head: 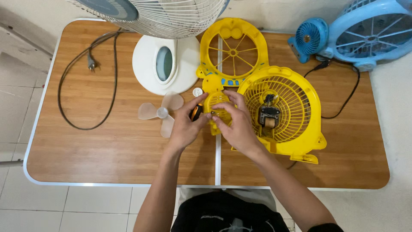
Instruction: The person disassembles a yellow table fan by removing screws from the rear grille and motor housing using a screwdriver. They separate the motor cover, expose the motor, and continue unscrewing components on a wooden table.
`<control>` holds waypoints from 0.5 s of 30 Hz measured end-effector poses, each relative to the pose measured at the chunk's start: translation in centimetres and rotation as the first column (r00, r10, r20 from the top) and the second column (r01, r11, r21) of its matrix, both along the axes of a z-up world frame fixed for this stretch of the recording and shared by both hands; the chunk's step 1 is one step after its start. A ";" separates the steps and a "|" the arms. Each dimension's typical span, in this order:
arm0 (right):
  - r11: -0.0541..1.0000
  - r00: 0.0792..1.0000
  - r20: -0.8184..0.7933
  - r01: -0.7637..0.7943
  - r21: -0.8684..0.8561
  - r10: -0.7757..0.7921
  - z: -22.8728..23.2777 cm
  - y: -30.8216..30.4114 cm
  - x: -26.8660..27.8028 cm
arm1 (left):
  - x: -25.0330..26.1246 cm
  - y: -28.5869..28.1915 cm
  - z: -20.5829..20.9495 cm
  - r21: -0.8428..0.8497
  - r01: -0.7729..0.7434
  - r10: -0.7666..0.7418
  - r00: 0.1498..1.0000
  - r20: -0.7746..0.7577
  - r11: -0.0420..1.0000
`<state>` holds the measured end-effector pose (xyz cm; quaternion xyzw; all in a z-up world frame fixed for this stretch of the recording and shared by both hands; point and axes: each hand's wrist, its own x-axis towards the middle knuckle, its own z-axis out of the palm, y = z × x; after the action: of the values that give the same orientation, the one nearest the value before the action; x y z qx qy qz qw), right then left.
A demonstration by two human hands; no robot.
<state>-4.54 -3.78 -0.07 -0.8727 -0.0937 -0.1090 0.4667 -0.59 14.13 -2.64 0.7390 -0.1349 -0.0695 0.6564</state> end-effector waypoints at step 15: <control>0.991 0.999 0.010 -0.038 -0.126 0.040 -0.2 1.7 1.0 | 0.0 1.4 -0.6 -0.103 -0.028 0.010 0.986 -0.167 0.994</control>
<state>-3.51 -2.05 -0.31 -0.8977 -0.1203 -0.0992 0.4121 -0.59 15.53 -3.21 0.6965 -0.0761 -0.1174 0.7037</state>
